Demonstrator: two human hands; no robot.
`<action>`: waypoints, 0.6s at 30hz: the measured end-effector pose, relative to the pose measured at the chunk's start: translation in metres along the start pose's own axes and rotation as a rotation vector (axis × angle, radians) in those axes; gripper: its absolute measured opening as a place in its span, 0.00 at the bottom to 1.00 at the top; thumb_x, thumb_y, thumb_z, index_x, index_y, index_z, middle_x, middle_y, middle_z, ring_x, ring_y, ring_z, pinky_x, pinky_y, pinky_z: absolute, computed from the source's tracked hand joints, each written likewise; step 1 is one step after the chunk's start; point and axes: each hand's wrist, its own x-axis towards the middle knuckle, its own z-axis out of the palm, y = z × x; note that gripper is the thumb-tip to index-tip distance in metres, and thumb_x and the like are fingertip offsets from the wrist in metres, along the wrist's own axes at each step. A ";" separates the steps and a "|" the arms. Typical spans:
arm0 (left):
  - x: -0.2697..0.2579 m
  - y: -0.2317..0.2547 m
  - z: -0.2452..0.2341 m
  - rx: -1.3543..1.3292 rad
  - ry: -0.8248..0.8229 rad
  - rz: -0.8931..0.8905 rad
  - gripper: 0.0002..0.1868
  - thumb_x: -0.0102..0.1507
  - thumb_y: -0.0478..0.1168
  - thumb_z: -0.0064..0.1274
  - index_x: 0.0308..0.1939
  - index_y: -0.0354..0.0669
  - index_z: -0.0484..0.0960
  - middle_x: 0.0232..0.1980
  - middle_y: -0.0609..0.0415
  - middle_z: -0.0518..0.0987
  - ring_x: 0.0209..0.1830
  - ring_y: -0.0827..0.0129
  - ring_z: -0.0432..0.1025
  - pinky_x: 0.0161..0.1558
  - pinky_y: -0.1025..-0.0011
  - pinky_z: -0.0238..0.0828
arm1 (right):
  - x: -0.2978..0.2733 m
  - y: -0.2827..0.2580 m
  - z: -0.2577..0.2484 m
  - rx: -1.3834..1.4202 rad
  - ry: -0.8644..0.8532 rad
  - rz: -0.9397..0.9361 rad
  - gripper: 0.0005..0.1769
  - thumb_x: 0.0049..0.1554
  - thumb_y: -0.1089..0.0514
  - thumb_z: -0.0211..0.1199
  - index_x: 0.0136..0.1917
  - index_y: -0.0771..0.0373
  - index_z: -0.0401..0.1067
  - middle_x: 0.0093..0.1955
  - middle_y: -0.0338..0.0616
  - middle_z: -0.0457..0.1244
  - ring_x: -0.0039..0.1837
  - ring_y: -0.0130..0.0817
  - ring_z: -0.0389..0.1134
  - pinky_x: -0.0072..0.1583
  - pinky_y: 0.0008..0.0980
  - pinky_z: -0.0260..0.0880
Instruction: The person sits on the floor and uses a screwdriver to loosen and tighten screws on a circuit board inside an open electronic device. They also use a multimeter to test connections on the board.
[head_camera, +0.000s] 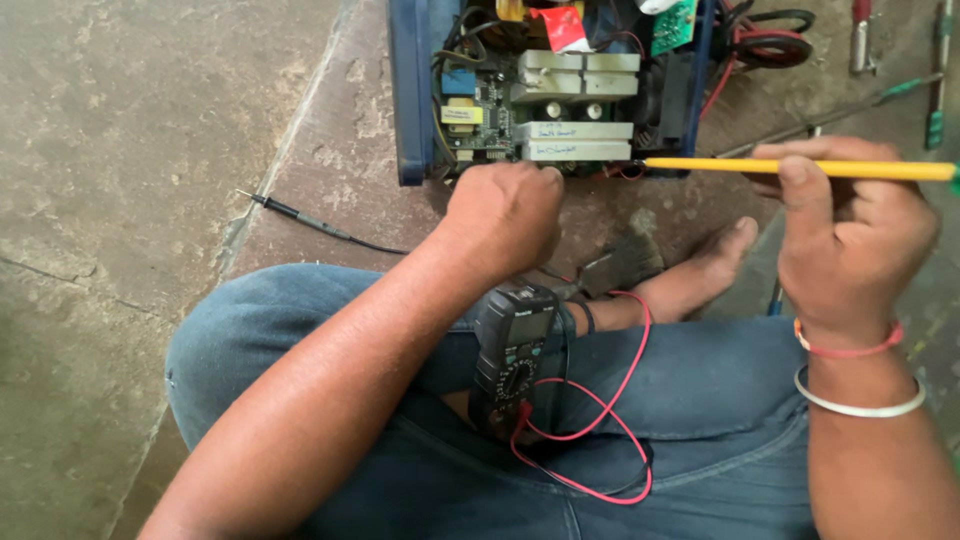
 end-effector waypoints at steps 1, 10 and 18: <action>-0.001 -0.001 -0.002 0.003 0.025 0.023 0.06 0.56 0.40 0.58 0.33 0.42 0.84 0.35 0.44 0.84 0.38 0.52 0.81 0.39 0.57 0.77 | 0.002 -0.001 0.001 -0.003 -0.001 -0.010 0.10 0.76 0.63 0.60 0.57 0.75 0.70 0.52 0.50 0.69 0.52 0.30 0.73 0.57 0.25 0.76; -0.020 0.010 -0.056 -0.027 0.066 -0.040 0.16 0.58 0.46 0.60 0.48 0.47 0.85 0.38 0.48 0.85 0.38 0.49 0.80 0.39 0.52 0.75 | 0.016 -0.002 -0.002 -0.220 -0.032 -0.258 0.04 0.72 0.68 0.64 0.53 0.72 0.76 0.48 0.49 0.69 0.52 0.35 0.72 0.55 0.31 0.71; -0.102 0.007 -0.086 -0.190 0.441 -0.114 0.14 0.68 0.41 0.61 0.56 0.43 0.84 0.46 0.51 0.85 0.40 0.67 0.81 0.40 0.68 0.77 | 0.024 -0.001 -0.002 -0.186 -0.089 -0.169 0.06 0.68 0.62 0.64 0.52 0.69 0.77 0.39 0.48 0.67 0.39 0.36 0.69 0.42 0.34 0.65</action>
